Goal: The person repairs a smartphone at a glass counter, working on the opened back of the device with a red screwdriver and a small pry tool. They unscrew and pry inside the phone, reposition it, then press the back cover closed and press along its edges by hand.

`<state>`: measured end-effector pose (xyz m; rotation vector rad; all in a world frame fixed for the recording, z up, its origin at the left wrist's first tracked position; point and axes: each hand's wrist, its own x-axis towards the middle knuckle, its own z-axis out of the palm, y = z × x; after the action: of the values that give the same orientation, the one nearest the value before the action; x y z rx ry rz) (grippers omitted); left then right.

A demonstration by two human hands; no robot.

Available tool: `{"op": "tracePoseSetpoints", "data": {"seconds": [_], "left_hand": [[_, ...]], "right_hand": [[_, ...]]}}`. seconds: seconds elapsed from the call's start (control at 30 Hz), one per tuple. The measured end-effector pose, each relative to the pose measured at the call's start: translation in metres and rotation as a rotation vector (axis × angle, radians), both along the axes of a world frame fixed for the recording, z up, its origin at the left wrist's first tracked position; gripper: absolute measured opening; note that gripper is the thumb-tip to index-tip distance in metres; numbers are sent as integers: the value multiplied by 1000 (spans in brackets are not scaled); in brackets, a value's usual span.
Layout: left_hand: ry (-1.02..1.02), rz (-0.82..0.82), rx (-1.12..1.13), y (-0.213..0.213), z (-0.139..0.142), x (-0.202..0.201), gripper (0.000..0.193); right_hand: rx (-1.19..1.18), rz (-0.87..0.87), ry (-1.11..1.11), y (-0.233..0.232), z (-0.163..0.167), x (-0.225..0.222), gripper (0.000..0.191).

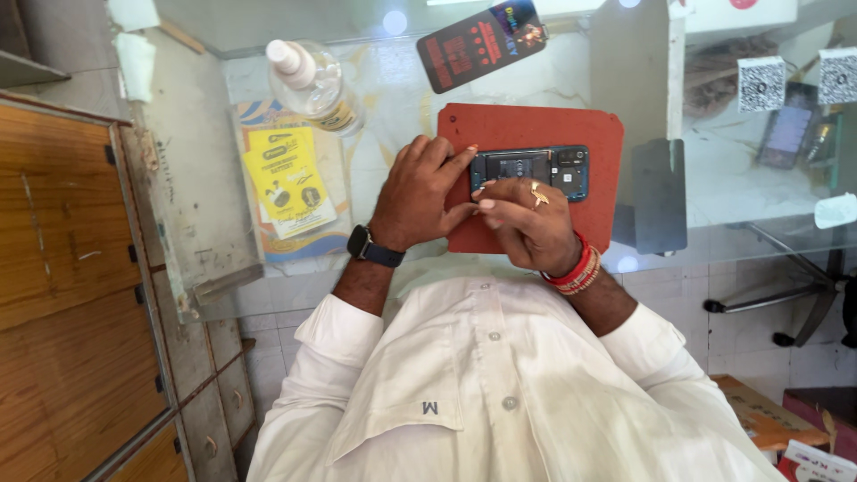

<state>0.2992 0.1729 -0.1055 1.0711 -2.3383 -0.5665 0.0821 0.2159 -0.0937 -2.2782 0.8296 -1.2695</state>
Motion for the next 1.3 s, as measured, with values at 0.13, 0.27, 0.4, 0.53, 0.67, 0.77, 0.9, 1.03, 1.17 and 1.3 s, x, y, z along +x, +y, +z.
{"op": "tracePoseSetpoints", "data": {"seconds": [0.13,0.27,0.4,0.53,0.67,0.77,0.9,1.03,1.17,1.3], "left_hand": [[-13,-2,15,0,-2,-2,72],[-23,0,12,0,-3,-3,70],[-33,0,-8,0,-4,-4,68],[-33,-2,-5,-1,-2,-5,69],[-8,-9,27,0,1,-4,74],[4,-4,1,1,2,-1,74],[22,-6,24,1,0,2,76],[20,-1,11,2,-2,3,75],[9,-2,35,2,-3,4,76],[2,-1,13,1,-3,4,75]], "right_hand": [[1,-113,44,0,6,1,40],[21,1,23,-2,8,-1,49],[43,-53,54,-2,6,2,42],[17,-12,23,-3,9,-3,51],[72,-32,3,-4,12,-4,39],[59,-63,17,-3,11,-2,36],[71,-1,-47,-4,4,-3,40],[161,-62,-11,-4,0,-1,44],[82,1,-3,-5,4,-2,43],[97,13,-15,-7,10,2,45]]}}
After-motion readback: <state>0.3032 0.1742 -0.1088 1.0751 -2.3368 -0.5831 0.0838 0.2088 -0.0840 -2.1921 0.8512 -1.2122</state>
